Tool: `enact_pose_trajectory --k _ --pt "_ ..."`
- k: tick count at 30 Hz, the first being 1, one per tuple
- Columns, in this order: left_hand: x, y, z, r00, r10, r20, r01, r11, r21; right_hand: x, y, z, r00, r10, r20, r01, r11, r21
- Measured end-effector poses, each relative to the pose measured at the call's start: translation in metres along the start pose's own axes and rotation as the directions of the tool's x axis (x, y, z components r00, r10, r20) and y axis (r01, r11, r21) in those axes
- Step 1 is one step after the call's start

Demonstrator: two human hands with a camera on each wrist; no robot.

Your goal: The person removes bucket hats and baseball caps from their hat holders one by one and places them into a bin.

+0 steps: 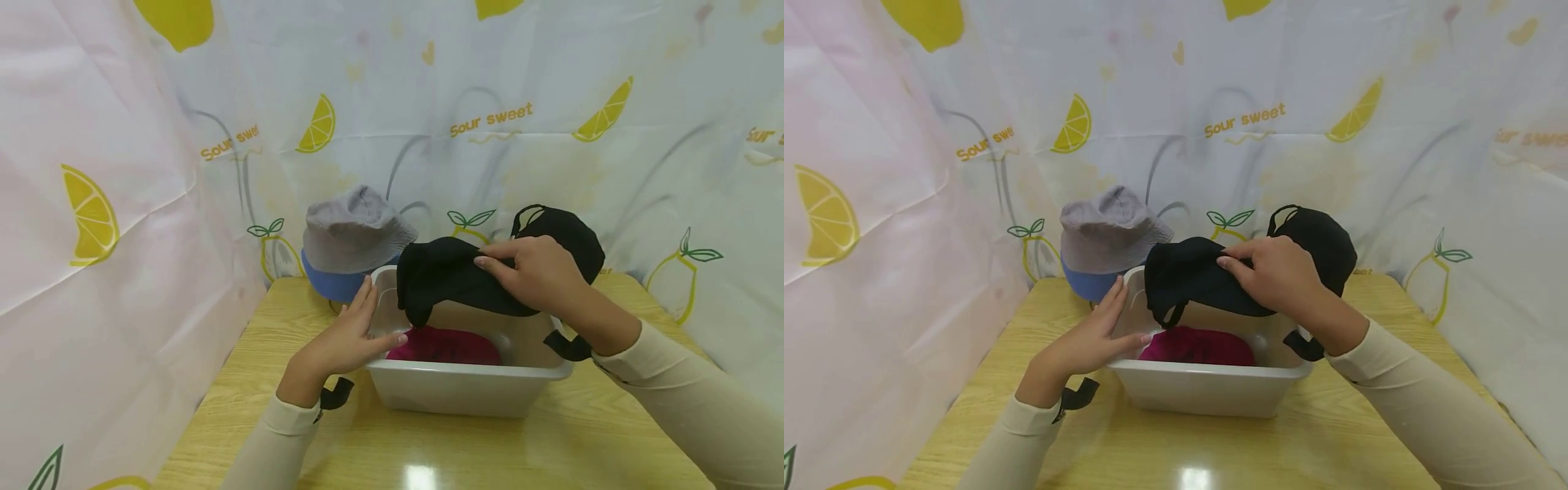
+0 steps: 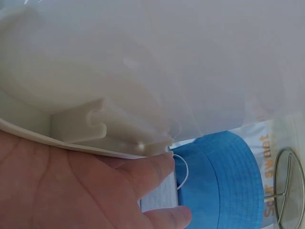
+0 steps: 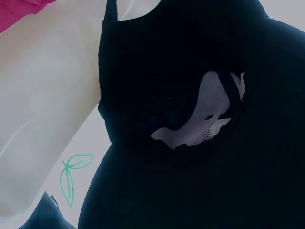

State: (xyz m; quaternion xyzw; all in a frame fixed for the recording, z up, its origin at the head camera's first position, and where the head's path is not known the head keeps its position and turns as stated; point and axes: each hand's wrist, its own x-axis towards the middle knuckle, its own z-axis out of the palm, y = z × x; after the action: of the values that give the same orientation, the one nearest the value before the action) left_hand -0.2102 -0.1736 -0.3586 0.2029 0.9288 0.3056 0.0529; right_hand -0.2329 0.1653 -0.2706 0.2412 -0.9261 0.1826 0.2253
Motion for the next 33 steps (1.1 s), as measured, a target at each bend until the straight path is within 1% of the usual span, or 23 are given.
enact_pose_trajectory --k 5,11,14,21,24,28,33 --pt "0.001 0.000 0.001 1.000 0.005 -0.005 -0.005 1.000 0.002 0.002 -0.001 0.005 0.998 -0.067 0.009 0.066 0.998 0.017" --pt "0.001 0.000 0.001 1.000 0.004 -0.005 -0.004 1.000 -0.003 0.003 -0.001 0.010 0.991 -0.122 0.053 0.118 0.991 0.065" --pt "0.000 0.002 0.001 1.000 0.004 -0.005 -0.004 1.000 -0.015 0.004 -0.002 0.012 0.986 -0.136 0.094 0.130 0.989 0.074" --pt "-0.001 0.001 0.001 1.000 0.000 -0.002 0.000 1.000 -0.017 0.006 -0.003 0.014 0.971 -0.123 0.205 0.107 0.991 0.083" --pt "-0.001 0.000 0.001 1.000 0.003 -0.005 -0.003 1.000 -0.020 0.006 -0.004 0.014 0.962 -0.139 0.234 0.122 0.989 0.085" --pt "-0.001 0.000 0.001 1.000 0.002 -0.008 -0.002 1.000 -0.021 0.005 -0.005 0.014 0.953 -0.174 0.249 0.157 0.984 0.085" --pt "-0.001 0.001 0.000 1.000 -0.003 -0.007 0.003 1.000 -0.014 0.003 -0.007 0.013 0.946 -0.196 0.259 0.177 0.979 0.097"
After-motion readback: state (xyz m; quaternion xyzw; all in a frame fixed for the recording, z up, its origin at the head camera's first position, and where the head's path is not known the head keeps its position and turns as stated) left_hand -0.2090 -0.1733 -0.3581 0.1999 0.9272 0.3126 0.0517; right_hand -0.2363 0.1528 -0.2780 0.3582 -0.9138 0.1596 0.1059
